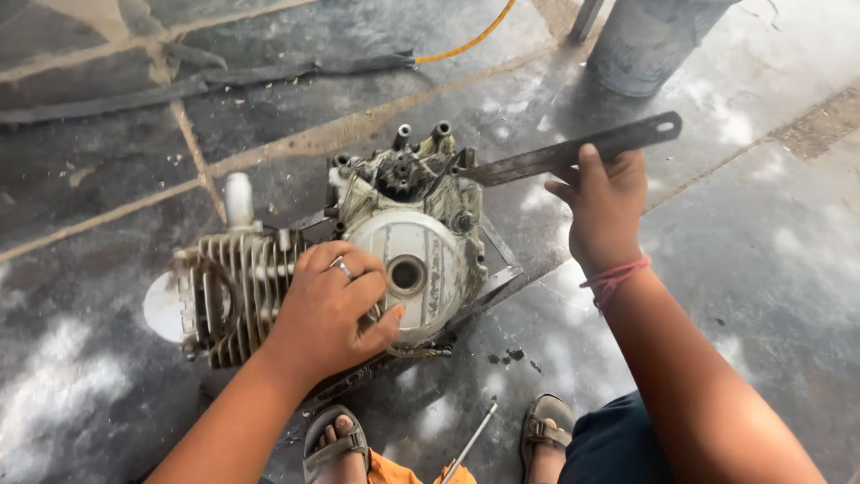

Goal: The person uses a T-handle wrench to loosen and remove bolts from a motorcycle engine block. They then use a flat metal bar to pry and separate a cover from the engine casing.

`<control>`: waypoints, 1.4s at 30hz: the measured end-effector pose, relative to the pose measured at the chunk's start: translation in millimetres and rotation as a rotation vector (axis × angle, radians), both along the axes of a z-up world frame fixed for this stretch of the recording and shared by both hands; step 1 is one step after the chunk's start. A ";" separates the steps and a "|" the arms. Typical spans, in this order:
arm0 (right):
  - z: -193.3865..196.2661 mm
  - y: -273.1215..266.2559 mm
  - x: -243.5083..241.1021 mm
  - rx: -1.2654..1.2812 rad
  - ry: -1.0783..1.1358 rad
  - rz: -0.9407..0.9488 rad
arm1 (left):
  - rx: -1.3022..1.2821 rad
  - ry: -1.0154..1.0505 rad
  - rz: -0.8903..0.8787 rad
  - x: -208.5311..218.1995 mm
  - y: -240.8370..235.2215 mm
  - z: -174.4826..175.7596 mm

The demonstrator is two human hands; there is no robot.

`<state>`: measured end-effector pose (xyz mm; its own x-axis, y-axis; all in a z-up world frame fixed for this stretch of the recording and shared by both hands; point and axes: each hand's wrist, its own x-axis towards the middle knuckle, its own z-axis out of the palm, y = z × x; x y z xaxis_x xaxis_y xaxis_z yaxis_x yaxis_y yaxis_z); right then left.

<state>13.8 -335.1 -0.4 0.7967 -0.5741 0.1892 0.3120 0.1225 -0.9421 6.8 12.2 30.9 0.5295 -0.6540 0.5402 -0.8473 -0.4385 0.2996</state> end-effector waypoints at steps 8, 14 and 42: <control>12.7 1.2 -0.9 -0.039 -0.020 0.039 | -0.003 -0.021 -0.007 0.0 -0.9 0.0; 11.2 -2.0 5.2 -0.057 0.045 0.030 | 0.002 -0.027 0.000 -1.2 1.3 0.2; 27.8 5.0 -11.7 -0.107 0.013 0.071 | 0.001 -0.011 -0.016 -0.5 4.8 -1.7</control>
